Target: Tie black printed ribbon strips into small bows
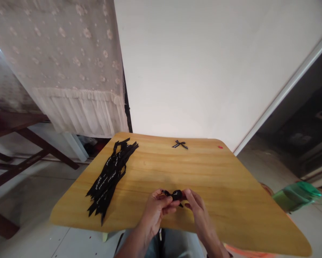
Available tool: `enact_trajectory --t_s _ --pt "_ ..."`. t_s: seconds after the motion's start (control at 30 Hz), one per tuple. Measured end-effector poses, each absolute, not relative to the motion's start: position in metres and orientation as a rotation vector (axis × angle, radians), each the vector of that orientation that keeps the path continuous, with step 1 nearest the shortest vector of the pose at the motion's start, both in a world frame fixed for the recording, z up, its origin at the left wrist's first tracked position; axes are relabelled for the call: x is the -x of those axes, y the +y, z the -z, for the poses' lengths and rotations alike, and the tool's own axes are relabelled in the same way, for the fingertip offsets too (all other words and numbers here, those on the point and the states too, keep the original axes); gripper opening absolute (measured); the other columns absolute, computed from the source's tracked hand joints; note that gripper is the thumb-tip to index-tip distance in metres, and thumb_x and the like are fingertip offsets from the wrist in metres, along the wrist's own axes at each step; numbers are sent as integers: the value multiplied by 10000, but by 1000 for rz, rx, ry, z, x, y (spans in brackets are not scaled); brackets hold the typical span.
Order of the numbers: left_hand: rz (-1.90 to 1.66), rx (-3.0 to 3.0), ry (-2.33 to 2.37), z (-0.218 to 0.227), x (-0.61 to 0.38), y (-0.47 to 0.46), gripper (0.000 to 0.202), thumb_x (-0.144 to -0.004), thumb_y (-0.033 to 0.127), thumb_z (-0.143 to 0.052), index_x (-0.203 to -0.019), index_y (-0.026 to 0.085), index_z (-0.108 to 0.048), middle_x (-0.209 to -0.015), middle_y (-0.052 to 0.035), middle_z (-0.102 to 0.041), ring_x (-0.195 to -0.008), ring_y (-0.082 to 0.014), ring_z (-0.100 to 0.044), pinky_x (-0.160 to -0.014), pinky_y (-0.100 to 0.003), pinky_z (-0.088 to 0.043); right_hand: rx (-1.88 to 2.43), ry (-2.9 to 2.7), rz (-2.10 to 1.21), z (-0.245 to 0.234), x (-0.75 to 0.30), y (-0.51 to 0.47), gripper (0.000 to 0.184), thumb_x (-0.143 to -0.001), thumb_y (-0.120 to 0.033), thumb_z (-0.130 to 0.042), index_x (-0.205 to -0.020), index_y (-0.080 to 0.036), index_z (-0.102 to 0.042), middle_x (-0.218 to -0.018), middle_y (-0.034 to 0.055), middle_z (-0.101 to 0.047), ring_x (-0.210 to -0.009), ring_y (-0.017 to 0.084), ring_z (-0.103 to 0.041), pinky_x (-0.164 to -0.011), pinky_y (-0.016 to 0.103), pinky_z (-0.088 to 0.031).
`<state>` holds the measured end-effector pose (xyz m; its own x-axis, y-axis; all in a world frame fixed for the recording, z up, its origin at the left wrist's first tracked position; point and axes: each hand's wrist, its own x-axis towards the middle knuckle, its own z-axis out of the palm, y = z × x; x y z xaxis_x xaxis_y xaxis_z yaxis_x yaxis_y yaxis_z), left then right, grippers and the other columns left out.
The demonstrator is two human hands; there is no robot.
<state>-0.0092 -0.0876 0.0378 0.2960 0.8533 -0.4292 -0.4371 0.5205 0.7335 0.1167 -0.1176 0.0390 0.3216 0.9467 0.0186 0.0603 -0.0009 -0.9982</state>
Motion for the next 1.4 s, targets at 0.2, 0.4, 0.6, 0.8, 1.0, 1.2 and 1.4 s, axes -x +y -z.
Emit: enact_trajectory --t_s 0.2,0.4,0.6,0.8,1.0,1.2,1.4 --pt "-906 -586 863 -35 7 -92 233 -541 172 -708 -709 96 -566 -661 -47 -637 -608 -161 -630 -486 -196 -493 1391 -1174 -911 -32 -114 -111 286 -674 -419 -554 -554 -159 -537 -504 -3 -514 -509 128 -467 -466 217 -365" --pt "-939 -552 891 -32 5 -93 270 -581 314 -681 -682 116 -528 -613 -46 -636 -519 -174 -624 -414 -213 -478 1402 -1176 -891 -29 -112 -112 271 -677 -390 -536 -530 -166 -496 -481 -24 -451 -481 110 -411 -445 209 -328" --pt "-976 -516 923 -32 1 -93 288 -620 380 -628 -648 122 -503 -577 -52 -633 -464 -181 -614 -356 -203 -442 1384 -1181 -874 -33 -108 -115 268 -678 -380 -536 -519 -174 -472 -481 -34 -422 -481 107 -394 -447 206 -323" --pt "-938 -495 868 -34 4 -95 260 -621 338 -644 -658 105 -537 -610 -75 -648 -510 -186 -626 -408 -215 -466 1394 -1192 -860 -29 -111 -114 260 -688 -356 -531 -515 -173 -465 -477 -41 -409 -477 100 -385 -443 203 -318" --pt "-885 -569 848 -37 8 -96 217 -550 207 -705 -684 85 -585 -678 -84 -659 -622 -196 -640 -493 -219 -490 1456 -1250 -893 -32 -120 -111 277 -725 -385 -493 -543 -177 -476 -498 -25 -458 -498 119 -434 -470 218 -337" --pt "-841 -656 955 -37 7 -97 201 -534 226 -696 -632 89 -586 -635 -83 -654 -598 -220 -638 -468 -243 -482 1483 -1346 -854 -46 -124 -105 328 -779 -431 -407 -660 -167 -562 -651 37 -600 -652 162 -549 -584 234 -399" --pt "-806 -791 920 -35 6 -99 229 -590 284 -655 -689 79 -635 -594 -71 -642 -538 -173 -612 -488 -245 -482 1499 -1595 -783 -47 -113 -105 281 -771 -408 -440 -645 -172 -526 -601 3 -559 -554 123 -509 -492 211 -349"
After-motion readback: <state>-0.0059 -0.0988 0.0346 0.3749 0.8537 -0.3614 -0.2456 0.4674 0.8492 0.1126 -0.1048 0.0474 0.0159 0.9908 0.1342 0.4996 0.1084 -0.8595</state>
